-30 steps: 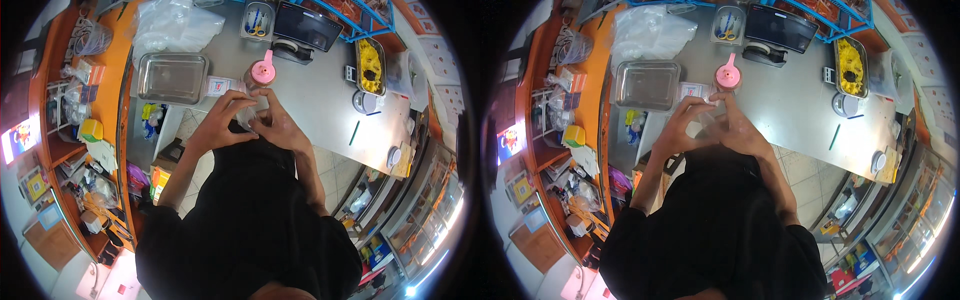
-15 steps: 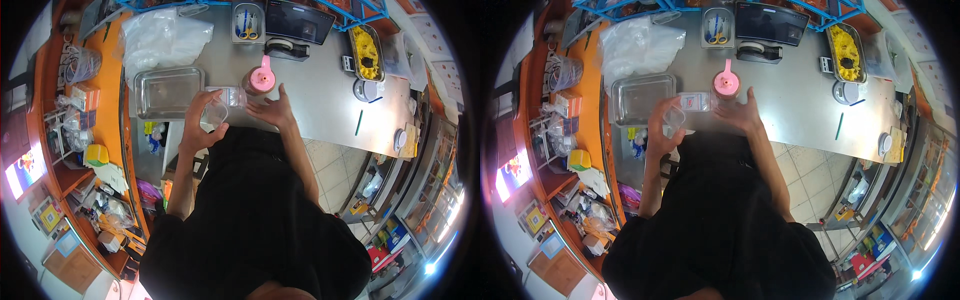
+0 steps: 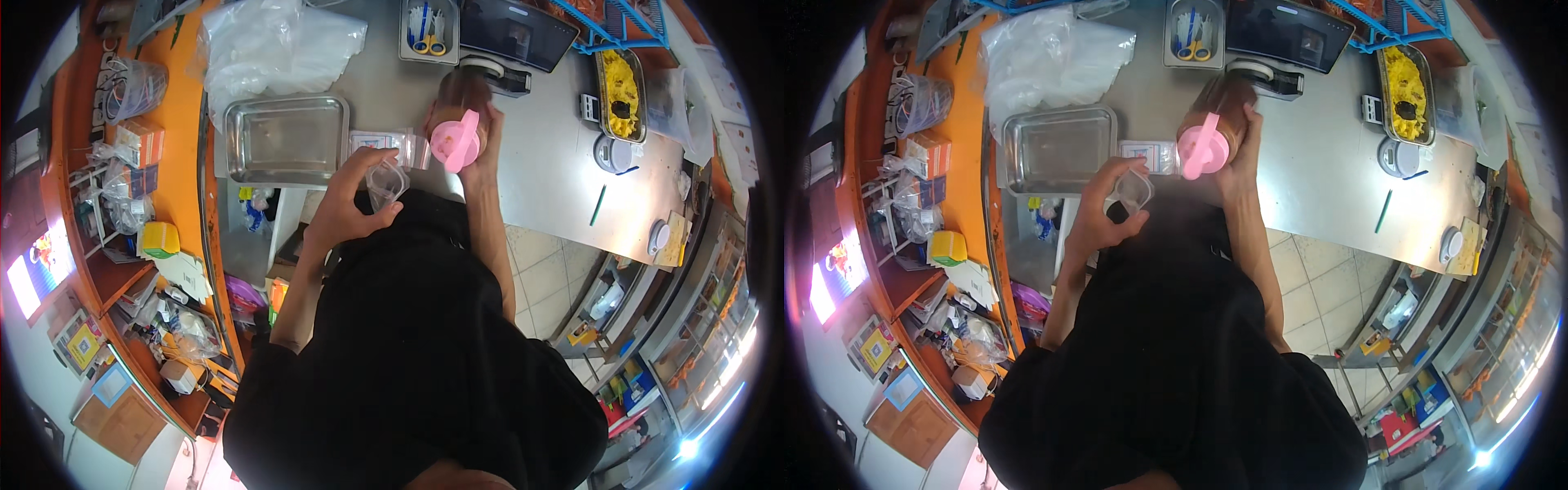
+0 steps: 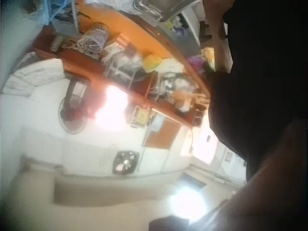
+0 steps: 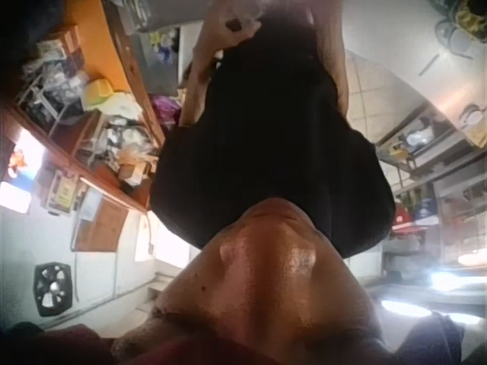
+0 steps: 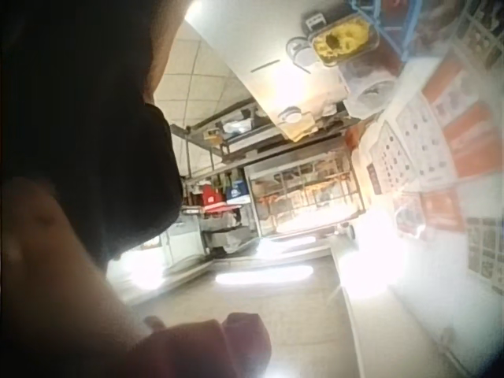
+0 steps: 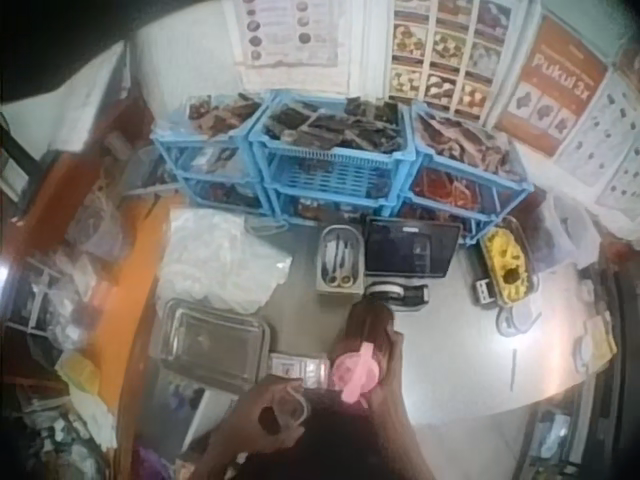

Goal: The person opens small plastic zip bags, dispenses sauce into them from a squeeze bottle, seals each bag shut, and places the filled bags into a metal tray.

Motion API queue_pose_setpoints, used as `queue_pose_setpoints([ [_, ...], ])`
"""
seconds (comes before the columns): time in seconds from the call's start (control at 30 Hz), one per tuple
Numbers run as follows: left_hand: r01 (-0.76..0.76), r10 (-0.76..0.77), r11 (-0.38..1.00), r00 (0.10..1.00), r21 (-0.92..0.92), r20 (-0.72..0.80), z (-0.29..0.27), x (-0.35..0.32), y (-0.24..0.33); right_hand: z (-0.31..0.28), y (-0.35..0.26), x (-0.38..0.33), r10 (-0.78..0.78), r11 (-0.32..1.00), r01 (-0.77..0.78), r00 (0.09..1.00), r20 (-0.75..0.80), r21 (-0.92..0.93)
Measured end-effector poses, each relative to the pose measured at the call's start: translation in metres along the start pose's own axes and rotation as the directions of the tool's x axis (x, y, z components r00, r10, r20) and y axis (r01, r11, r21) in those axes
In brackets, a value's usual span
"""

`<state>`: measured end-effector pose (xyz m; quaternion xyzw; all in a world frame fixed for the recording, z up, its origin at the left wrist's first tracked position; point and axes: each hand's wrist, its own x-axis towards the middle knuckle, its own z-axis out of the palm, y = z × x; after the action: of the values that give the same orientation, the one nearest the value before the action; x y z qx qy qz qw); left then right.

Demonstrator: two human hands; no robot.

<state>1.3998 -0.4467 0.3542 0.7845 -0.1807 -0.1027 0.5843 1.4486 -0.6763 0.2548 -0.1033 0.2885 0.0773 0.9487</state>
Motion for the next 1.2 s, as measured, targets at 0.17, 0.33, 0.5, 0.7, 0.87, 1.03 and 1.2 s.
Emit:
queue_pose_setpoints([
  [0.17, -0.023, 0.035, 0.994, 0.994, -0.108, 0.106, 0.007, 0.010, 0.001, 0.065, -0.021, -0.032, -0.145, 0.980, 0.146, 0.989, 0.014, -0.137],
  [0.33, 0.018, 0.035, 0.952, 0.985, -0.305, 0.167, 0.015, 0.014, 0.003, 0.096, -0.027, -0.052, -0.361, 0.870, 0.388, 0.922, 0.141, -0.305],
  [0.5, 0.095, -0.002, 0.901, 0.977, -0.424, 0.214, 0.019, 0.019, 0.012, 0.105, -0.028, -0.071, -0.475, 0.795, 0.501, 0.865, 0.162, -0.343],
  [0.7, 0.212, -0.081, 0.886, 0.947, -0.413, 0.312, 0.015, 0.020, 0.020, 0.103, -0.029, -0.079, -0.496, 0.729, 0.557, 0.830, 0.253, -0.398],
  [0.87, 0.185, -0.052, 0.884, 0.951, -0.430, 0.304, 0.016, 0.018, 0.015, 0.105, -0.030, -0.083, -0.479, 0.713, 0.580, 0.813, 0.332, -0.394],
  [1.03, 0.189, -0.043, 0.865, 0.951, -0.464, 0.306, 0.017, 0.017, 0.014, 0.108, -0.029, -0.086, -0.504, 0.715, 0.588, 0.809, 0.303, -0.379],
  [1.2, 0.154, -0.016, 0.863, 0.960, -0.481, 0.279, 0.020, 0.014, 0.009, 0.105, -0.031, -0.086, -0.470, 0.734, 0.573, 0.816, 0.337, -0.363],
])
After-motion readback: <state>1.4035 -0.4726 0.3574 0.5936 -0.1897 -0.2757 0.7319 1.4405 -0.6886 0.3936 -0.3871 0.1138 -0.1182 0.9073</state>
